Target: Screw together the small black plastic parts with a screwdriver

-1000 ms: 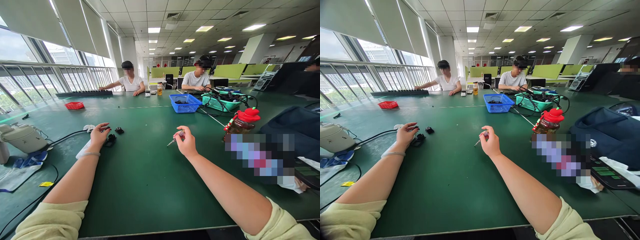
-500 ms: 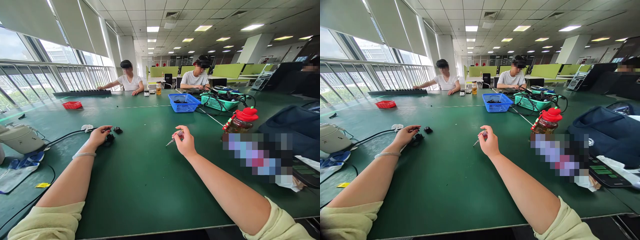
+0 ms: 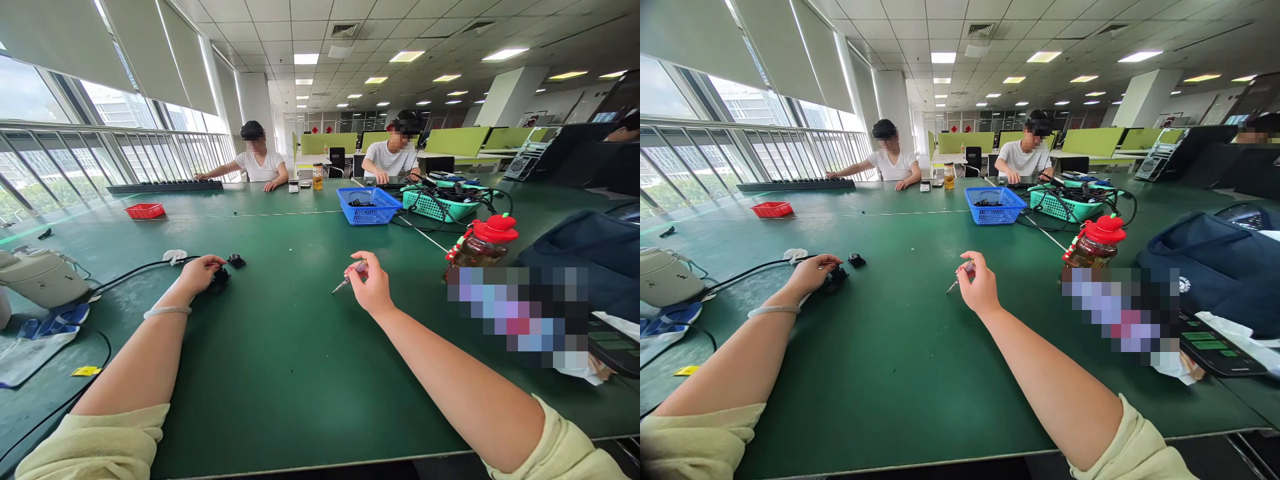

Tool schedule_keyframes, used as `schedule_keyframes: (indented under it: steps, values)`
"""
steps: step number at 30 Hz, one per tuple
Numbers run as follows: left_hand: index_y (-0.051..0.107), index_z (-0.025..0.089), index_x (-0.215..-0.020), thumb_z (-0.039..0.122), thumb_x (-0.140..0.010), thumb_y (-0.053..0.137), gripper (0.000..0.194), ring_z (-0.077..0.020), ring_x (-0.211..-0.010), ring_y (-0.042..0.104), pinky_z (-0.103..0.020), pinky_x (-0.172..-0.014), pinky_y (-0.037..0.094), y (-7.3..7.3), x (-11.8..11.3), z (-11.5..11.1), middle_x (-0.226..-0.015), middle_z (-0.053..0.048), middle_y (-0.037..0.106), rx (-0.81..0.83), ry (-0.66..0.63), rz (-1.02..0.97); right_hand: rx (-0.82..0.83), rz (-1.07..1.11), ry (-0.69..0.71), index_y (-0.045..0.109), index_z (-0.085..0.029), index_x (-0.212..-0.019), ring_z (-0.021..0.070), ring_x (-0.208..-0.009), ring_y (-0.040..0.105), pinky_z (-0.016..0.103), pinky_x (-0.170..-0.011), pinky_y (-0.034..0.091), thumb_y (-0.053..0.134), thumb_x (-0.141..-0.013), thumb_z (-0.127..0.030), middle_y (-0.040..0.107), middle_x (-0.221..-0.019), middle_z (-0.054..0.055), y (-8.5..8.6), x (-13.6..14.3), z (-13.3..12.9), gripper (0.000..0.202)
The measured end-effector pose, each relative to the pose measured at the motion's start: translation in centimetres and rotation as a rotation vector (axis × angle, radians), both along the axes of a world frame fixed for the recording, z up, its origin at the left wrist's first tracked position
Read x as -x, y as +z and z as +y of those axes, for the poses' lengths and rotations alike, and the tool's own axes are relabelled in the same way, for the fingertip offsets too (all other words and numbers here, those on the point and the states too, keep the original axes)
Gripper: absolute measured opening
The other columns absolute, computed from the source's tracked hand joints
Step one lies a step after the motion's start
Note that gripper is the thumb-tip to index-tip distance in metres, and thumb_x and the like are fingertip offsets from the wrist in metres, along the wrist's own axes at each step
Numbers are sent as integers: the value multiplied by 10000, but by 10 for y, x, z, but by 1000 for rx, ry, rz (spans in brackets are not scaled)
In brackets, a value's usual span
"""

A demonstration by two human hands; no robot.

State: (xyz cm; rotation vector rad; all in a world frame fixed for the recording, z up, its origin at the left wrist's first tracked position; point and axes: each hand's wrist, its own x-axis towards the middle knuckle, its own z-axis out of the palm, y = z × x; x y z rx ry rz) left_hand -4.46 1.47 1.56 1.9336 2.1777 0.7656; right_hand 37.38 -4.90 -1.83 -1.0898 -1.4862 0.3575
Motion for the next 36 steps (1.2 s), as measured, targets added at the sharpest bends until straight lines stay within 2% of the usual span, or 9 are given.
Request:
schedule_keyframes:
  steps: [12,16,20,27,36]
  values:
    - [752,234,-1058,271,-799,491,370,-284,-953,681,-376,-881,515,-2,-1,3,-1000,-87,762,26,-59,173,2,-6,-3,517,-245,-1047,207,-743,714,376,-760,585,531,-807,-261,713,-788,16,1,0,-1,241]
    - [761,239,-1057,286,-804,481,380,-284,-984,671,-377,-928,501,0,-4,2,-1044,-85,752,-39,-65,179,-2,-9,-1,517,-245,-1050,205,-743,715,375,-758,586,535,-810,-261,711,-786,15,0,0,-1,241]
    - [766,249,-1030,365,-829,480,368,-281,-999,654,-368,-937,497,4,-6,2,-1054,-75,740,-121,-11,193,-16,-10,-1,517,-245,-1047,205,-741,716,375,-761,587,537,-817,-266,712,-787,14,1,0,-1,232]
    - [765,203,-988,560,-823,517,464,-347,-968,651,-404,-855,500,3,-9,3,-952,-134,744,-33,165,233,-15,-24,7,516,-250,-1049,205,-742,716,369,-760,585,529,-826,-268,709,-787,12,1,0,-1,224]
    - [765,209,-888,635,-842,479,515,-352,-914,669,-385,-772,495,-3,-11,7,-916,-164,745,22,187,349,-11,-20,8,515,-247,-1053,203,-748,716,368,-765,585,533,-825,-268,710,-792,13,0,1,-1,230]
